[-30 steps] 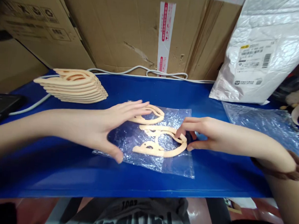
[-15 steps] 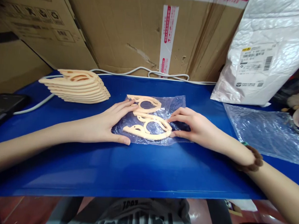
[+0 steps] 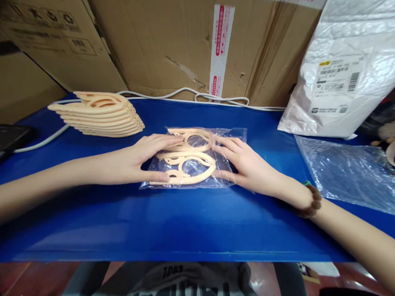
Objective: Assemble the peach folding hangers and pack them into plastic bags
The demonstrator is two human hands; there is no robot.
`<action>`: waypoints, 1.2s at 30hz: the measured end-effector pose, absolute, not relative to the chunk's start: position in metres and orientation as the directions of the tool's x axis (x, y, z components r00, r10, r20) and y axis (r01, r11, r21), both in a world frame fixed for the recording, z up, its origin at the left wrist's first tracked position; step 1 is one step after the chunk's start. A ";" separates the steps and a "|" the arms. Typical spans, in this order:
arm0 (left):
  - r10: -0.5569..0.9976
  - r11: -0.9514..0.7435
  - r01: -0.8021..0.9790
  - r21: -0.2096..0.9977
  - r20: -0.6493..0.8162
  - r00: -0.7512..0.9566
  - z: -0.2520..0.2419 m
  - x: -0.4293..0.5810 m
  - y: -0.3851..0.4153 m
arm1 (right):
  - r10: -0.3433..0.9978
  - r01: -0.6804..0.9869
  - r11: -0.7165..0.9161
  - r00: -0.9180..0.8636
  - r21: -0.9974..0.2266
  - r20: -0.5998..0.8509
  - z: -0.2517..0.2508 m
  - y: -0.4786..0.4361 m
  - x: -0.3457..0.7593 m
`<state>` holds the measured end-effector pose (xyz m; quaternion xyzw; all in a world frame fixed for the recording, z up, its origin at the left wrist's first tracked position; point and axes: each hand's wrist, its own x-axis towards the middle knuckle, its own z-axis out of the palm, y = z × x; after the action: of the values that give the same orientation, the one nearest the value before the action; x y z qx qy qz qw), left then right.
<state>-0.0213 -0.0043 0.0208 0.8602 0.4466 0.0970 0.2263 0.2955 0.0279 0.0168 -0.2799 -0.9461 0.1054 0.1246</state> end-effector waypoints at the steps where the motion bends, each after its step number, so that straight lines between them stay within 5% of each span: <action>1: 0.807 -0.514 0.731 0.449 -0.036 0.589 0.022 -0.022 -0.002 | 0.560 0.514 0.817 -0.814 -0.260 0.151 0.017 0.028 0.294; 6: 0.829 -0.494 0.811 0.313 -0.113 0.548 0.020 -0.026 0.010 | 0.567 0.515 0.801 -0.815 -0.304 0.114 0.021 0.027 0.296; 12: 0.835 -0.508 0.808 0.298 -0.060 0.547 0.017 -0.027 0.015 | 0.542 0.441 0.773 -0.833 -0.456 0.114 0.027 0.027 0.294; 19: 0.803 -0.571 0.760 0.309 0.021 0.595 0.029 -0.033 0.025 | 0.543 0.493 0.793 -0.838 -0.359 0.048 0.035 0.025 0.277; 27: 0.816 -0.537 0.810 0.238 -0.097 0.570 0.044 -0.029 0.046 | 0.487 0.419 0.786 -0.873 -0.454 0.037 0.036 0.037 0.282; 36: 0.792 -0.557 0.806 0.198 -0.164 0.588 0.050 -0.029 0.048 | 0.406 0.358 0.869 -0.911 -0.342 0.076 0.031 0.031 0.282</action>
<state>-0.0292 0.0481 0.0500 0.8819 0.4531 -0.0279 0.1268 0.2824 0.0312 0.0305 -0.1982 -0.9639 0.1622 0.0729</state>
